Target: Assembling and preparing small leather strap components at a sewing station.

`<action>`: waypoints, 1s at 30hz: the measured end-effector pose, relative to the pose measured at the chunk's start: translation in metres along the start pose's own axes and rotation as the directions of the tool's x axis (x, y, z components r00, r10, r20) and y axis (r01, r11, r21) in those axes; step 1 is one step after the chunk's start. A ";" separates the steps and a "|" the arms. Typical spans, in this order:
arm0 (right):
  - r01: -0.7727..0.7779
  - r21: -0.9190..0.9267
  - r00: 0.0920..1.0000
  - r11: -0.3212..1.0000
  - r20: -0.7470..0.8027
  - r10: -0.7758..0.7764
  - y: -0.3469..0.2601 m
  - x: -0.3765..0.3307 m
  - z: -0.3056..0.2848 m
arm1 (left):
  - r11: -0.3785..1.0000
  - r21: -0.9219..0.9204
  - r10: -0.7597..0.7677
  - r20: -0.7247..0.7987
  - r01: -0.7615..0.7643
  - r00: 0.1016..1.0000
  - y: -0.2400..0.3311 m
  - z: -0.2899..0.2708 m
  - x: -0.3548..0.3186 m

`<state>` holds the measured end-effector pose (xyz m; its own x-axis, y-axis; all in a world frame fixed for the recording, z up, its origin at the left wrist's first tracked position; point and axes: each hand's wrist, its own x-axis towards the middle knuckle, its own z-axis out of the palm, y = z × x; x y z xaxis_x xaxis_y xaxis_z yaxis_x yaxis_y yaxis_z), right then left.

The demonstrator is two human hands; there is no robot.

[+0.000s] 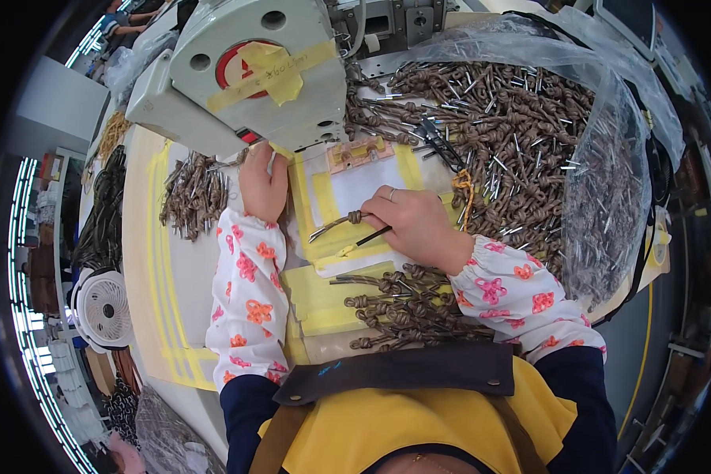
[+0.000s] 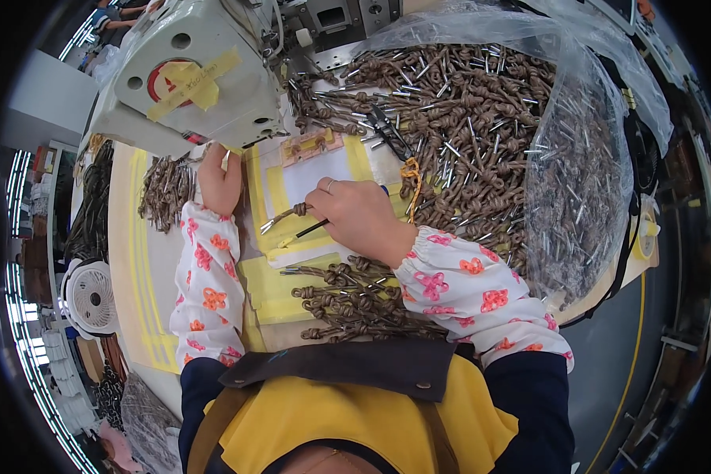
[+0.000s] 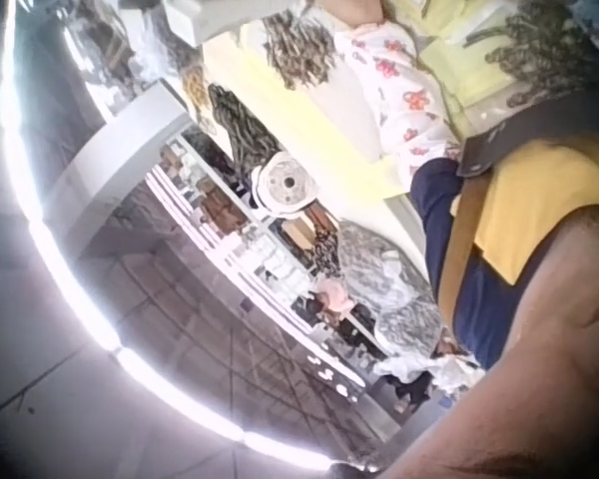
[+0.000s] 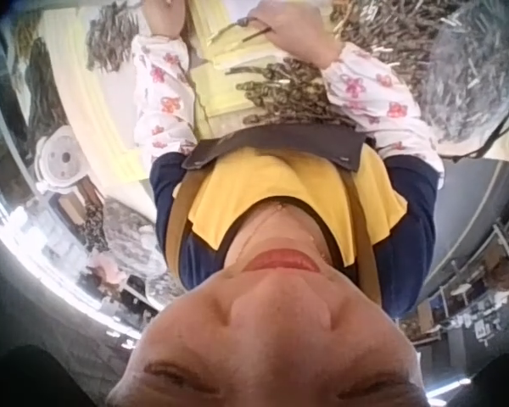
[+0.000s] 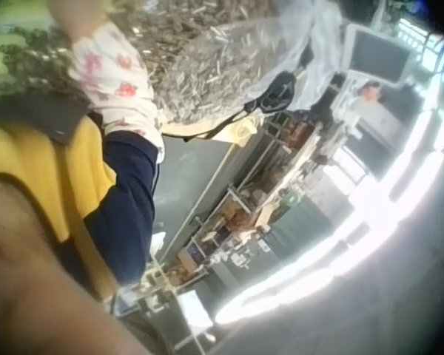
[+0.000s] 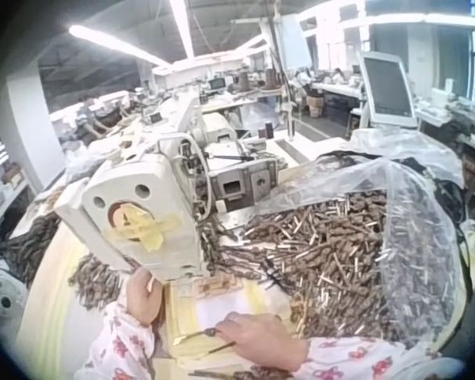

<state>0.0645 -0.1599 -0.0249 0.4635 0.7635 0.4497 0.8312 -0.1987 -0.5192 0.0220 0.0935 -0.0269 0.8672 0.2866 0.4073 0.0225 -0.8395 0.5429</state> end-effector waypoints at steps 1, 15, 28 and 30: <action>-0.009 0.014 1.000 1.000 -0.027 0.009 0.001 0.000 0.000 | 0.995 -0.099 -0.031 -0.119 0.019 0.992 0.016 -0.003 -0.014; -0.042 0.243 0.974 0.969 -0.206 0.094 -0.008 0.006 -0.003 | 0.954 -0.103 0.285 0.040 -0.280 0.958 0.085 -0.006 -0.064; -0.537 0.711 0.817 0.454 0.306 0.488 -0.018 0.013 -0.013 | 0.894 0.052 0.447 -0.053 -0.445 0.893 0.084 -0.006 -0.059; -0.360 0.512 0.928 0.780 0.108 0.357 -0.021 0.012 -0.013 | 0.901 0.005 0.433 -0.054 -0.433 0.900 0.087 -0.006 -0.061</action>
<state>0.0563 -0.1546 0.0013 0.6938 0.7036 0.1536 0.3246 -0.1151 -0.9388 -0.0317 0.0063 -0.0001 0.7630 -0.0807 0.6414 -0.3533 -0.8829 0.3092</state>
